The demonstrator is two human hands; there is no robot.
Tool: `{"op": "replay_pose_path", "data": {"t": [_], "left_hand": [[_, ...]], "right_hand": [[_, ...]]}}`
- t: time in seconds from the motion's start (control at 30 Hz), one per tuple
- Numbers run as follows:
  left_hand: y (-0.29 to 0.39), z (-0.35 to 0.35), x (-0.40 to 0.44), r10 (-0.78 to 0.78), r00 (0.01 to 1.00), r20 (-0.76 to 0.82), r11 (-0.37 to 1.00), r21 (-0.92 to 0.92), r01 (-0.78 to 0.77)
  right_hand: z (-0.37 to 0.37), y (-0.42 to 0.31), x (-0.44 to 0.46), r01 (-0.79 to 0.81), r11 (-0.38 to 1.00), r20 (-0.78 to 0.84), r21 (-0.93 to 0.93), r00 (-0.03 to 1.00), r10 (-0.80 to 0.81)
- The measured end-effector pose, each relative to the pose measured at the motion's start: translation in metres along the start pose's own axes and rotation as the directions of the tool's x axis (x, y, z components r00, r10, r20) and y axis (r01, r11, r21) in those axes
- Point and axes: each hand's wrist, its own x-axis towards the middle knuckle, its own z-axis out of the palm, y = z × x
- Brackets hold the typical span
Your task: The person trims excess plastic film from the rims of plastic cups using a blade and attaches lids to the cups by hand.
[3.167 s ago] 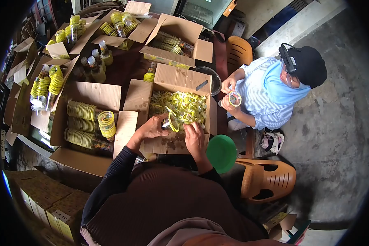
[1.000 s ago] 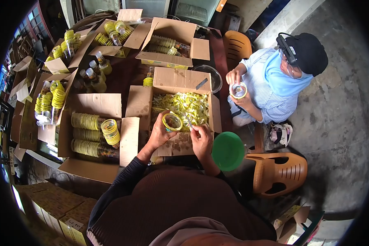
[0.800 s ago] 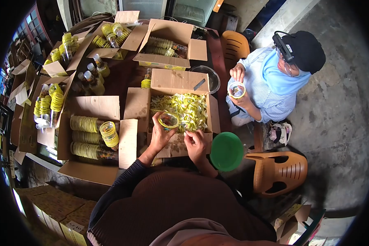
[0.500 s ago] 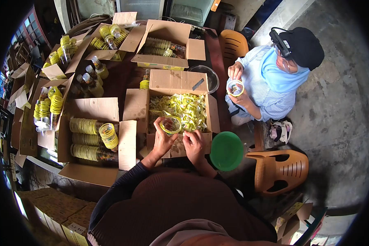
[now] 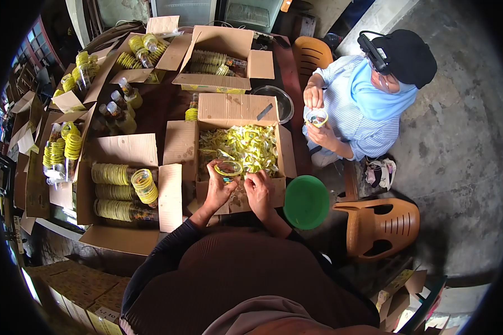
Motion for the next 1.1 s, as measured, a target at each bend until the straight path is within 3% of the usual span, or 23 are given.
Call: {"op": "replay_pose_path", "data": {"t": [0.17,0.27,0.33,0.43,0.47,0.53,0.6,0.67,0.73,0.8,0.87,0.97,1.1], "left_hand": [[-0.003,-0.002,-0.002,0.036,0.999,0.014,0.997,0.071,-0.037],[-0.001,-0.005,0.0,0.028,0.999,0.014,0.993,0.11,-0.03],[-0.002,-0.005,-0.001,-0.006,1.0,0.007,0.997,0.079,0.005],[-0.006,-0.007,-0.003,0.0,1.0,0.003,0.997,0.076,0.0],[-0.005,-0.007,-0.004,0.053,0.997,0.057,0.995,0.082,-0.057],[-0.002,-0.007,-0.011,0.102,0.973,0.206,0.992,0.052,-0.115],[0.001,-0.005,-0.015,0.065,0.958,0.278,0.989,0.108,-0.098],[-0.001,-0.007,-0.009,0.059,0.972,0.229,0.993,0.082,-0.08],[0.009,-0.015,-0.001,0.013,0.99,0.14,1.0,-0.025,-0.01],[0.013,-0.024,0.003,0.001,0.993,0.12,1.0,0.008,-0.002],[0.016,-0.03,0.007,-0.045,0.992,0.121,0.998,0.051,0.039],[0.016,-0.028,0.006,-0.052,0.994,0.1,0.999,-0.003,0.052],[0.008,-0.017,0.002,-0.035,0.997,0.074,0.992,-0.119,0.044]], "right_hand": [[0.01,0.005,-0.004,-0.201,0.961,0.033,0.192,0.98,0.198],[0.011,0.004,-0.006,-0.141,0.984,-0.009,0.106,0.99,0.143],[0.007,0.001,-0.005,-0.038,0.994,0.106,-0.102,0.993,0.049],[0.009,0.003,-0.005,-0.005,0.992,0.111,-0.127,0.994,0.019],[0.01,0.004,-0.006,0.036,0.989,0.089,-0.142,0.996,-0.024],[0.006,0.012,-0.007,-0.076,0.982,0.159,-0.171,0.982,0.104],[0.018,0.038,-0.011,-0.272,0.96,0.099,-0.071,0.956,0.278],[0.022,0.052,-0.01,-0.279,0.955,0.014,0.095,0.96,0.279],[0.011,0.047,-0.013,-0.252,0.963,-0.017,0.099,0.967,0.255],[-0.005,0.025,-0.007,-0.279,0.949,-0.023,0.145,0.958,0.285],[-0.008,0.012,-0.009,-0.273,0.95,-0.014,0.152,0.96,0.278],[-0.007,0.002,-0.012,0.0,1.0,-0.01,0.024,1.0,0.0],[-0.005,0.001,-0.013,0.024,1.0,0.044,-0.019,0.999,-0.023]]}}
